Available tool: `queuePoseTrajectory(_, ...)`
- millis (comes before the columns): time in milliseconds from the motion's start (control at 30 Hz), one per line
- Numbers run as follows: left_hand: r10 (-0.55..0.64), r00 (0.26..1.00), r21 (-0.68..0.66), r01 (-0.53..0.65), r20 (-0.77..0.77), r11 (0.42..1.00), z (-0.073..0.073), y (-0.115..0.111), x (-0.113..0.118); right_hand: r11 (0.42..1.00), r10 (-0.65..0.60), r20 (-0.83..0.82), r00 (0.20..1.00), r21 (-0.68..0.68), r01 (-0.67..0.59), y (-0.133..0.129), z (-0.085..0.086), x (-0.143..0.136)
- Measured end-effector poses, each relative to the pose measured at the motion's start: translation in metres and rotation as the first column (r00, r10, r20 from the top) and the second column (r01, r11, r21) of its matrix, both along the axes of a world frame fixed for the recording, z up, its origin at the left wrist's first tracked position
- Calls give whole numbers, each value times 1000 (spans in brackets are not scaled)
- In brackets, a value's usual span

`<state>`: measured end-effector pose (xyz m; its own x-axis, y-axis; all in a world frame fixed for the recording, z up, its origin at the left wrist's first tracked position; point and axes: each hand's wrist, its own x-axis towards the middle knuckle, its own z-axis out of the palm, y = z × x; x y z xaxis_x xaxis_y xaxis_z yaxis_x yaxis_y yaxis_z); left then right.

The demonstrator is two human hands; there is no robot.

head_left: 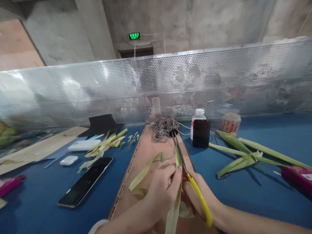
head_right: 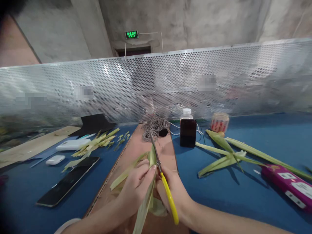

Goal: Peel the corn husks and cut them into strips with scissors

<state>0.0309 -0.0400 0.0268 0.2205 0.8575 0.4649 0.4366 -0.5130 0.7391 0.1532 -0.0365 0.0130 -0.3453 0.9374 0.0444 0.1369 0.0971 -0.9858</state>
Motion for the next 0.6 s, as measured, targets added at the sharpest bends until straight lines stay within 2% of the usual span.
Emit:
queuePoseTrajectory(167,-14,999,-4,14,42,1000,0,-3,1,996,-78,-84,993,-50,74,-2,-8,-2)
queuePoseTrajectory(300,55,977,-150,-24,204,988,-3,2,0,985,-167,-198,966,-77,155,1,-12,6)
queuePoseTrajectory(433,169,943,-300,-79,286,951,-8,11,-5,953,-289,-338,896,-194,234,2,-9,9)
queuePoseTrajectory(600,146,933,-322,-35,330,946,-6,15,-5,932,-343,-387,856,-252,259,1,-9,8)
